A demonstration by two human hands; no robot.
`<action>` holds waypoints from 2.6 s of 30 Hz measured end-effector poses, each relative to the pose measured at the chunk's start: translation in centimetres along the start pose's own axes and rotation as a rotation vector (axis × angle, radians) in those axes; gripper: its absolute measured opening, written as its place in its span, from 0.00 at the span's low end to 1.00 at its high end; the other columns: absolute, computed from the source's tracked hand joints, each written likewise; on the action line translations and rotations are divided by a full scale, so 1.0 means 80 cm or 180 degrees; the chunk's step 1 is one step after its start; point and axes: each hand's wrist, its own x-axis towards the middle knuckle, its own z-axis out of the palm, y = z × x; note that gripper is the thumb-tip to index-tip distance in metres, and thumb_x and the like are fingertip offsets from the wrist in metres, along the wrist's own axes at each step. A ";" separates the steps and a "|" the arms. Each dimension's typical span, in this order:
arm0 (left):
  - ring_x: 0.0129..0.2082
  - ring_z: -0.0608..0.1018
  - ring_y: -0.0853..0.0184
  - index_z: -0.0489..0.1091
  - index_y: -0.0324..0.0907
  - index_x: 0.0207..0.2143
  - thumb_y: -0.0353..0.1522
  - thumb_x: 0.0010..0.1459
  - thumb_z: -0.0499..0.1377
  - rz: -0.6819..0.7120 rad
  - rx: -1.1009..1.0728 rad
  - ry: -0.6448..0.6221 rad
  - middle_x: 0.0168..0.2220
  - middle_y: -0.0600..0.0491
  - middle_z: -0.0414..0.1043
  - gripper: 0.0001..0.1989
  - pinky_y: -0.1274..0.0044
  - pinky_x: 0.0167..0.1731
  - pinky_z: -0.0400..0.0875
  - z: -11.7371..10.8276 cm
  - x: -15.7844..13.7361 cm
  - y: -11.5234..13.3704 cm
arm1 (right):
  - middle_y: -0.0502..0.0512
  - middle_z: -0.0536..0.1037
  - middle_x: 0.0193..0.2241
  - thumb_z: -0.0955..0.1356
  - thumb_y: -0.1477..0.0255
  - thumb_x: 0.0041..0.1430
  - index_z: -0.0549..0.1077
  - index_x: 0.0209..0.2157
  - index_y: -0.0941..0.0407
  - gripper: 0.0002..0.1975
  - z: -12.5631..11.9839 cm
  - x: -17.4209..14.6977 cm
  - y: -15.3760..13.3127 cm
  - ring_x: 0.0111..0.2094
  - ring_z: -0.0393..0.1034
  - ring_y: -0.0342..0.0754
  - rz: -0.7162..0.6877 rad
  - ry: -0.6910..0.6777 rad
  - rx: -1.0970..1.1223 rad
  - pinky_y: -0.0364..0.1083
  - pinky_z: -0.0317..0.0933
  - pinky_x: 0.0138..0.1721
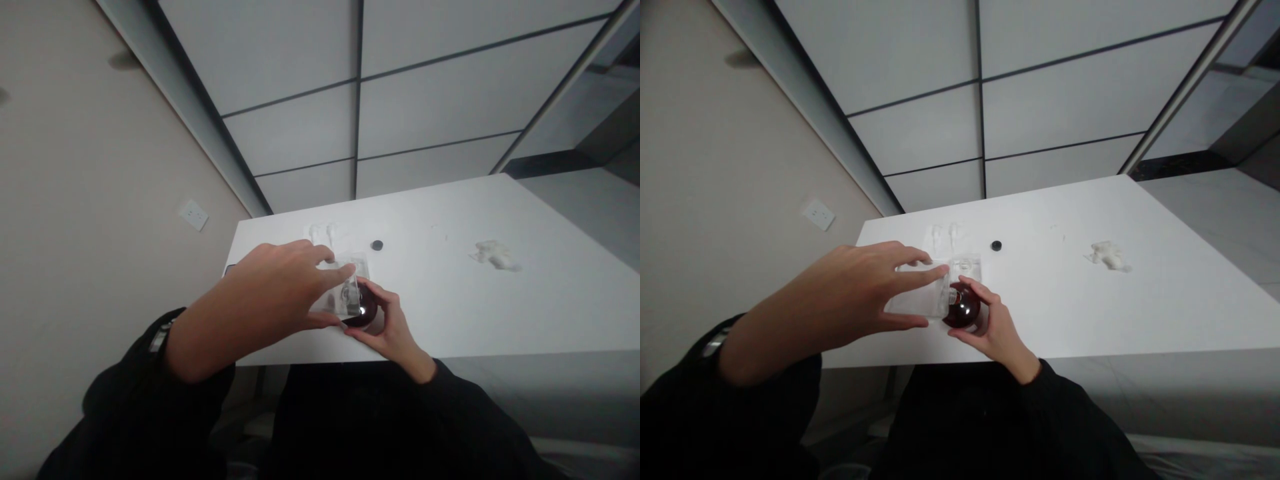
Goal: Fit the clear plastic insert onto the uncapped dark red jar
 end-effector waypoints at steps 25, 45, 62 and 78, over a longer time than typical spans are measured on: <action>0.52 0.80 0.55 0.76 0.52 0.58 0.45 0.67 0.67 0.0271 -0.0211 0.0349 0.54 0.49 0.79 0.20 0.70 0.42 0.76 0.002 0.002 0.000 | 0.65 0.73 0.66 0.82 0.65 0.55 0.57 0.72 0.46 0.50 0.001 -0.001 -0.003 0.65 0.73 0.65 0.0187 -0.0011 -0.0107 0.66 0.71 0.64; 0.52 0.79 0.55 0.78 0.54 0.57 0.44 0.66 0.67 0.0380 -0.0168 0.0392 0.56 0.48 0.78 0.18 0.70 0.42 0.75 0.000 0.005 0.002 | 0.65 0.73 0.66 0.83 0.65 0.53 0.57 0.71 0.47 0.50 0.005 -0.003 -0.001 0.66 0.72 0.66 0.0216 0.0004 -0.0109 0.68 0.71 0.64; 0.59 0.80 0.57 0.75 0.54 0.63 0.39 0.65 0.69 0.0072 -0.1412 0.0910 0.61 0.46 0.76 0.24 0.63 0.57 0.77 0.062 -0.015 -0.020 | 0.67 0.73 0.66 0.80 0.65 0.58 0.56 0.72 0.47 0.47 0.001 0.000 0.003 0.66 0.72 0.63 -0.0046 -0.0036 -0.0196 0.64 0.72 0.63; 0.70 0.69 0.47 0.65 0.48 0.65 0.39 0.52 0.77 -0.0516 -0.5318 0.2765 0.66 0.42 0.67 0.41 0.57 0.66 0.71 0.259 -0.005 0.020 | 0.69 0.71 0.68 0.79 0.66 0.59 0.57 0.71 0.48 0.45 0.005 -0.008 0.016 0.67 0.71 0.64 0.0004 -0.0031 -0.0140 0.65 0.71 0.63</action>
